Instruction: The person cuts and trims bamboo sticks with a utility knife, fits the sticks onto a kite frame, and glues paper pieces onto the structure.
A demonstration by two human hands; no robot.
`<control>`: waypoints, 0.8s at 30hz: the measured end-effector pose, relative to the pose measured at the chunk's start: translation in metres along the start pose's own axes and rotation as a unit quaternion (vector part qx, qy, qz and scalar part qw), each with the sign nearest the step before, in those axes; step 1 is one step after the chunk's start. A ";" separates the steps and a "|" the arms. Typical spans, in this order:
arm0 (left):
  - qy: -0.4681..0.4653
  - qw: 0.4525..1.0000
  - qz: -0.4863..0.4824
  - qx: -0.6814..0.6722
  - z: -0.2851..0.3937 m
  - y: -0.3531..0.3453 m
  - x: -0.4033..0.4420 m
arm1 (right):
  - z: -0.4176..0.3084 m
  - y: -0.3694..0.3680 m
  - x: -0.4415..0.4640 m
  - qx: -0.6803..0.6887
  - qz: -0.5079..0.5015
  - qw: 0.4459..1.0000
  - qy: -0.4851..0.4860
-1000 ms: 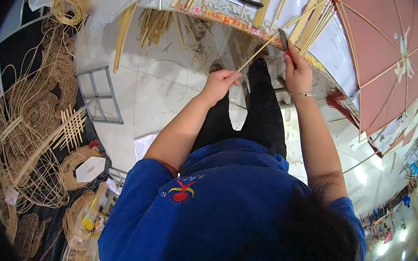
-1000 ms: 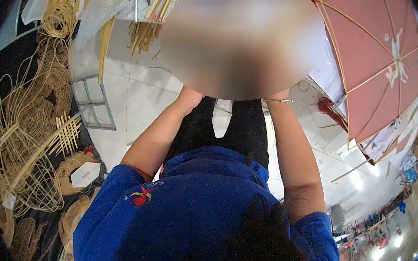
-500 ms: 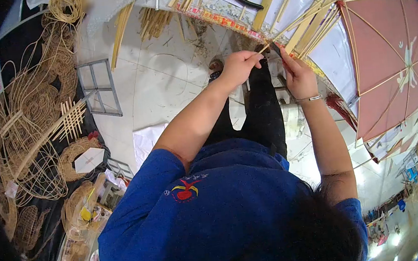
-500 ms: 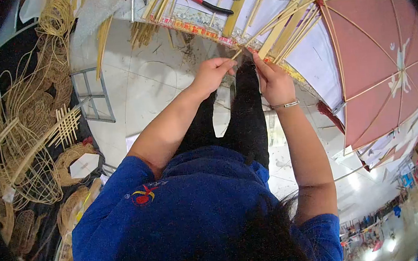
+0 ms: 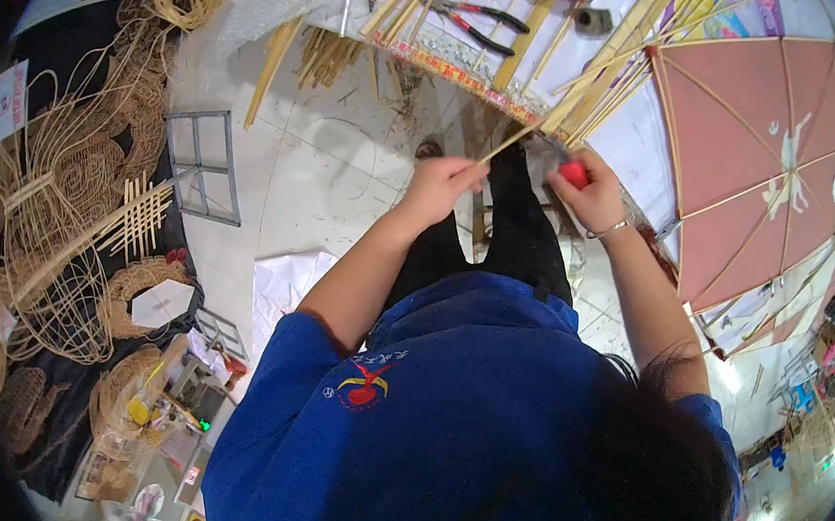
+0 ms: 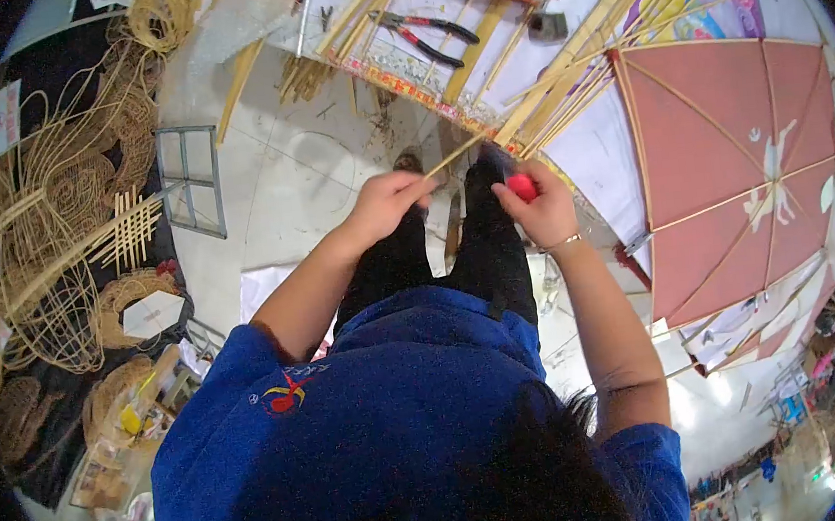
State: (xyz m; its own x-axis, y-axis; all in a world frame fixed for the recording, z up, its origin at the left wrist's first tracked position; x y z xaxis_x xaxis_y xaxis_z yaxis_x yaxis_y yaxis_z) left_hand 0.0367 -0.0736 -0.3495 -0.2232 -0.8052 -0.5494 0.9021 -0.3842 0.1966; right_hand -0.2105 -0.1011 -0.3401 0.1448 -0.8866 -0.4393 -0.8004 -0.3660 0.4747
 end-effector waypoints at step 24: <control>-0.412 0.901 0.135 -0.029 0.243 0.130 -0.178 | -0.311 0.046 -0.103 0.258 -0.016 0.963 0.075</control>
Point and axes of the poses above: each hand's wrist, its own x-axis towards the middle knuckle, its own y-axis out of the back of the hand, z = x × y, the point moved 4 cm from there along x, towards the middle knuckle, and after that the axes turned 7 degrees about -y, right-handed, at the moved point
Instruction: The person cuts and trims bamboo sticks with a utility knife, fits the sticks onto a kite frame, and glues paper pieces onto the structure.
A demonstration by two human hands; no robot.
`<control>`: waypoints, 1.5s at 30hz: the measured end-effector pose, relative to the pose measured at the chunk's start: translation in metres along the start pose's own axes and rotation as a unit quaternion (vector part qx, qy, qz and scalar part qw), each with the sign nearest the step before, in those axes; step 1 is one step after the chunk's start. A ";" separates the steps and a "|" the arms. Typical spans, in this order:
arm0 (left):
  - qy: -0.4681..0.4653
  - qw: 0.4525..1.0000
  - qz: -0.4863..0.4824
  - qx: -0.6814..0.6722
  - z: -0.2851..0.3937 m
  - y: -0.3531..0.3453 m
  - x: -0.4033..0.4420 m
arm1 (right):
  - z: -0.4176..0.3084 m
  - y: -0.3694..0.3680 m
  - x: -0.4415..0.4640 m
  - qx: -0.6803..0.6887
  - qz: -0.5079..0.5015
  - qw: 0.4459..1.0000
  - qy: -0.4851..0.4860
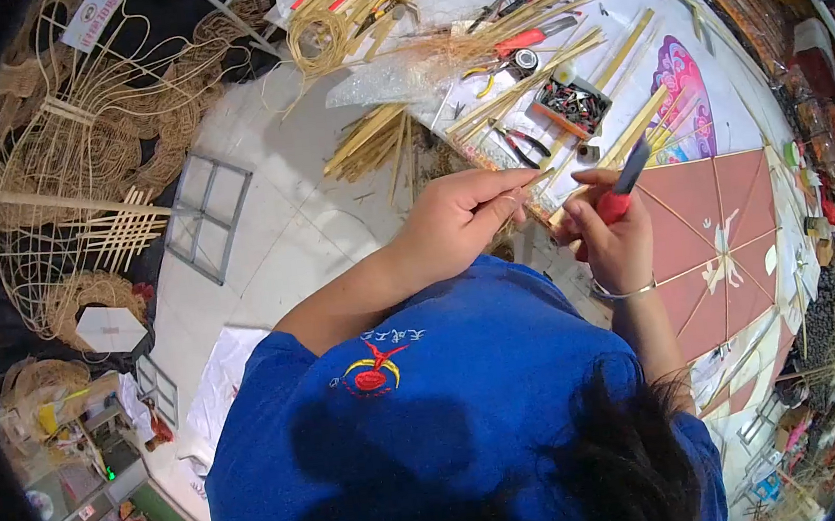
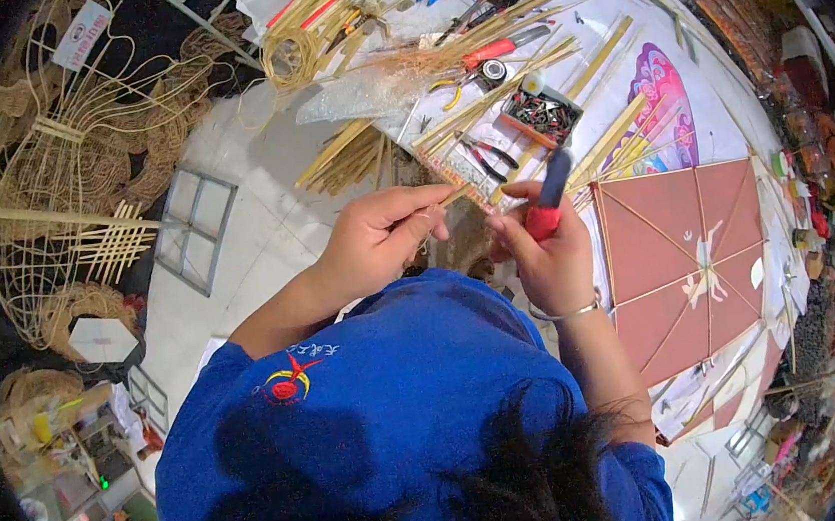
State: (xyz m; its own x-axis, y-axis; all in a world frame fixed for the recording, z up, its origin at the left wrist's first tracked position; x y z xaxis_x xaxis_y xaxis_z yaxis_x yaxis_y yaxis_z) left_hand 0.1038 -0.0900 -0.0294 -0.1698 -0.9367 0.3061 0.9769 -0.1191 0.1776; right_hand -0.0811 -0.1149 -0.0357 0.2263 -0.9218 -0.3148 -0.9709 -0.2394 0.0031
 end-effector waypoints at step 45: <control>0.069 0.972 0.194 -0.115 0.025 0.078 -0.070 | -0.073 -0.112 -0.031 -0.528 0.006 0.736 0.423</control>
Point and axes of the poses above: each hand's wrist, its own x-axis towards the middle knuckle, its own y-axis out of the back of the hand, z = x × y, the point moved 4 cm from there along x, towards the middle knuckle, and after that the axes turned 7 degrees about -y, right-handed, at the moved point
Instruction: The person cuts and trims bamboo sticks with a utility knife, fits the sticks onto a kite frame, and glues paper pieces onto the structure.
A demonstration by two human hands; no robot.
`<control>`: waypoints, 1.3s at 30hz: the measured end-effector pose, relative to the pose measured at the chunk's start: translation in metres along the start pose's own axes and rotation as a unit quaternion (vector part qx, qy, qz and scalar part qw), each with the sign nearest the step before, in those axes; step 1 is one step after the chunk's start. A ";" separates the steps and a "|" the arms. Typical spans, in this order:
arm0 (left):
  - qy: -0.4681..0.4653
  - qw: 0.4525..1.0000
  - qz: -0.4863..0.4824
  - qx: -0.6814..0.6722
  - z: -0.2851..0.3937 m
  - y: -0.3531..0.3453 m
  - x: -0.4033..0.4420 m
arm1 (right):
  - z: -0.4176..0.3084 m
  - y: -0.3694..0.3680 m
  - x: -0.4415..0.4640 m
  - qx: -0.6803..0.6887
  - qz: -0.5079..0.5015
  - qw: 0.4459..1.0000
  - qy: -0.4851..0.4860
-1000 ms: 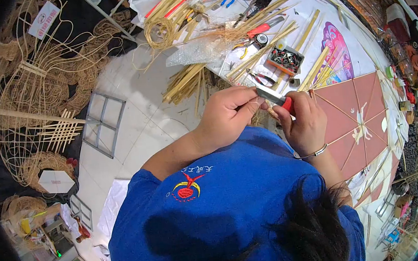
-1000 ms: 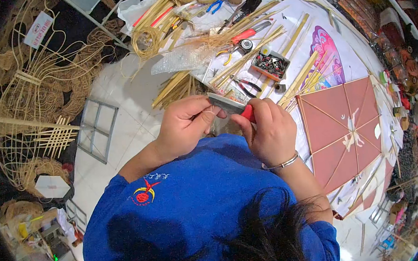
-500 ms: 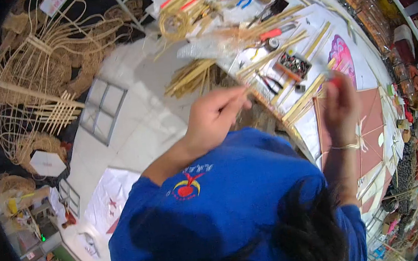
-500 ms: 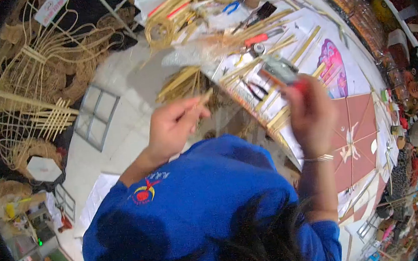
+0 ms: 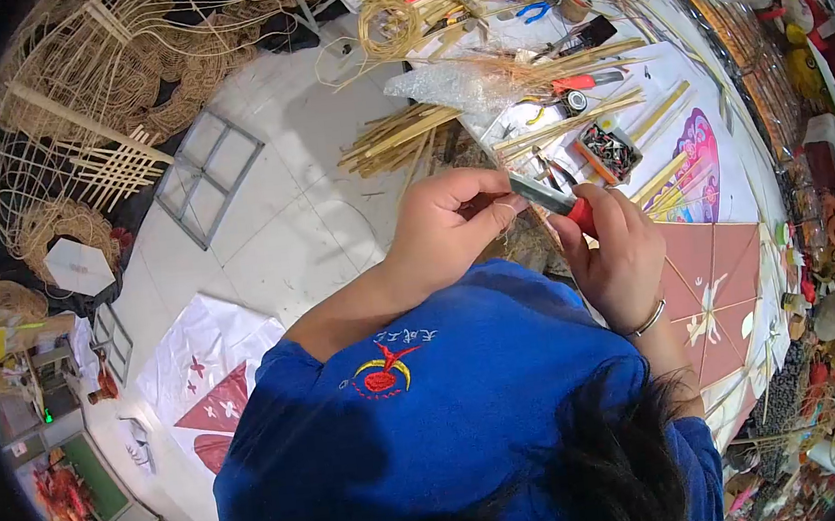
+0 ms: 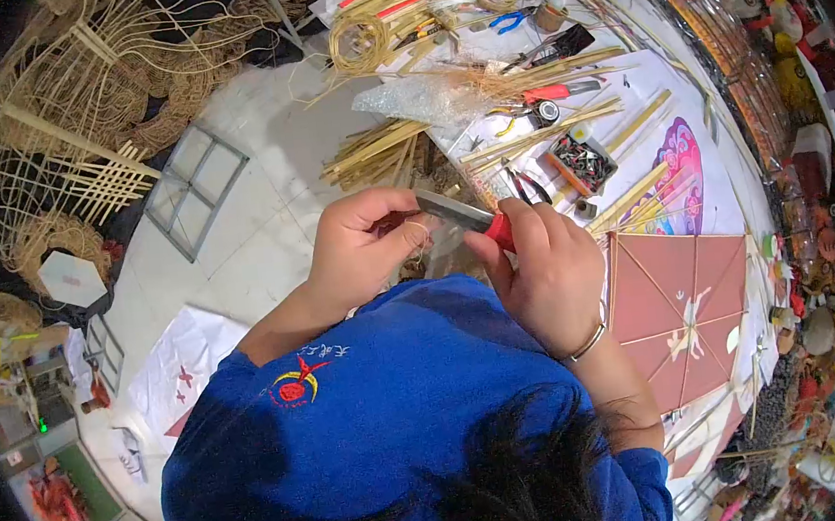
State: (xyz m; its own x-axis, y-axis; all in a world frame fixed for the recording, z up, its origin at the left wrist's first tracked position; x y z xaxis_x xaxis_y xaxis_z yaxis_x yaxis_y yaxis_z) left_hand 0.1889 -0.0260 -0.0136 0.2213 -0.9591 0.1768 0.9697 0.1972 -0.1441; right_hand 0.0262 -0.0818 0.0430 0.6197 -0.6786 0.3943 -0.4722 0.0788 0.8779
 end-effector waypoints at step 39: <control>0.123 0.991 -0.049 -0.036 0.001 -0.007 0.007 | 0.031 -0.020 0.008 0.571 -0.158 0.755 -0.281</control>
Point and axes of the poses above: each hand's wrist, its own x-axis towards the middle knuckle, its own y-axis out of the back of the hand, z = x × y, the point moved 4 cm from there along x, towards the middle knuckle, and after that the axes turned 7 degrees about -y, right-handed, at the moved point
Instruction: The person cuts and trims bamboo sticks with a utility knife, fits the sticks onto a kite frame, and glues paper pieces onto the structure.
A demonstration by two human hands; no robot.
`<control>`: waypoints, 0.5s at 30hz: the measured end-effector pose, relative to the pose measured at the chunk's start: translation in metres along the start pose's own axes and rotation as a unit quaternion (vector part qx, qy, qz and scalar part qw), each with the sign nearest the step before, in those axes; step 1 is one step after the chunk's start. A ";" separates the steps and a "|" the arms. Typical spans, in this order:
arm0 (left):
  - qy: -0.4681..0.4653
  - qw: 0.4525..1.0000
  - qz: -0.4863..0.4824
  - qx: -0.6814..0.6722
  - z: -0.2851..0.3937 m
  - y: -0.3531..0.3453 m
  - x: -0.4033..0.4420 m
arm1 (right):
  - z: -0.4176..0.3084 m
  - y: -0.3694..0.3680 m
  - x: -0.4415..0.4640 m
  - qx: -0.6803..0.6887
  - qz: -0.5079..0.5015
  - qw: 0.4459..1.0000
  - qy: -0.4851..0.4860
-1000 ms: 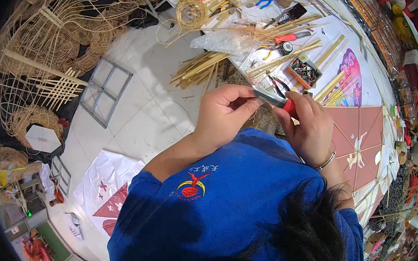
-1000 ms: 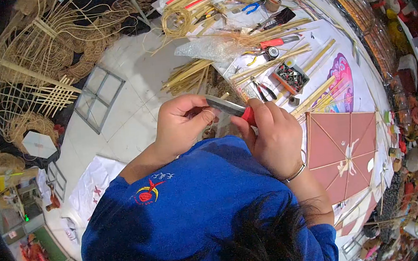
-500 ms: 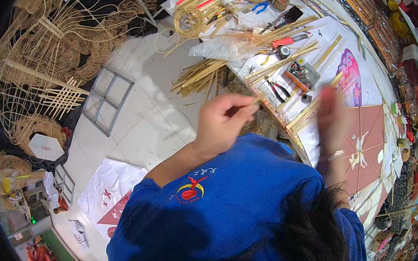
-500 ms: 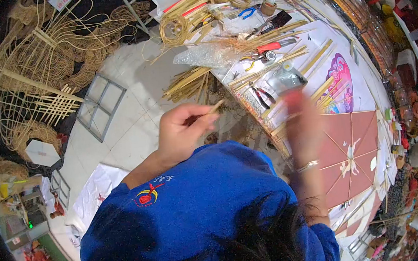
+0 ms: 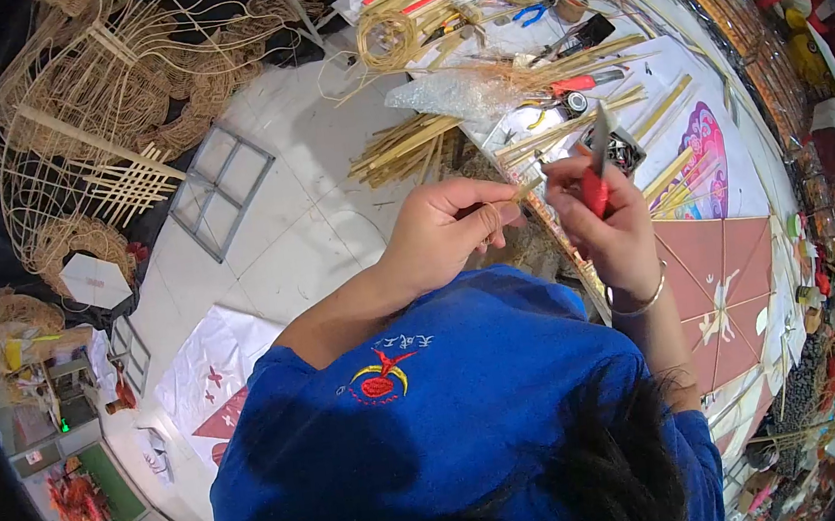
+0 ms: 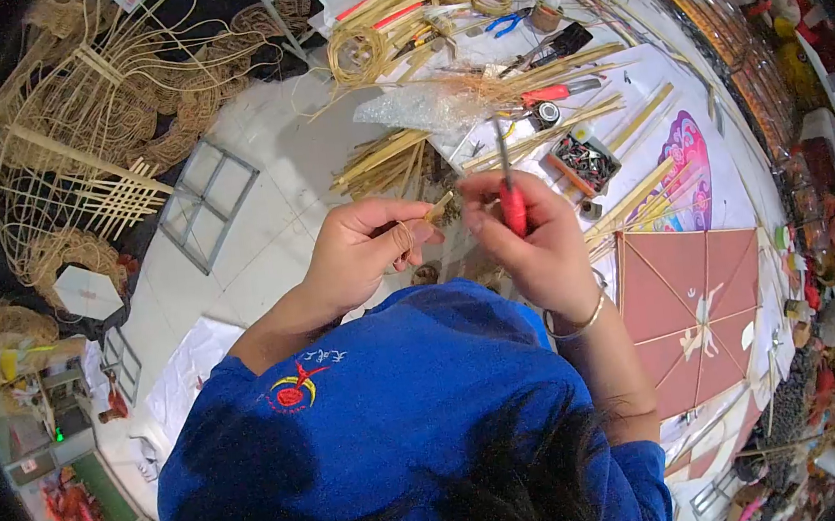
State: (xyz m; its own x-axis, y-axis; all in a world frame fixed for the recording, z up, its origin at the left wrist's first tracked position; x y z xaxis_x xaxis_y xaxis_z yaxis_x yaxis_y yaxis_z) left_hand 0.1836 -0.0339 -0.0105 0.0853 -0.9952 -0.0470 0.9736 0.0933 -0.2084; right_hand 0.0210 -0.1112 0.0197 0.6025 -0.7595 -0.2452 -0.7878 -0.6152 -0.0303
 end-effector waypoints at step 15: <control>-0.102 0.994 0.043 0.016 -0.009 -0.012 0.002 | -0.004 -0.007 -0.031 -0.522 0.173 0.802 0.232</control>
Point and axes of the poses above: each hand's wrist, its own x-axis towards the middle knuckle, its own y-axis out of the back of the hand, z = x × y, the point moved 4 cm from there along x, towards the middle knuckle, and after that the axes turned 7 degrees about -y, right-handed, at the moved point
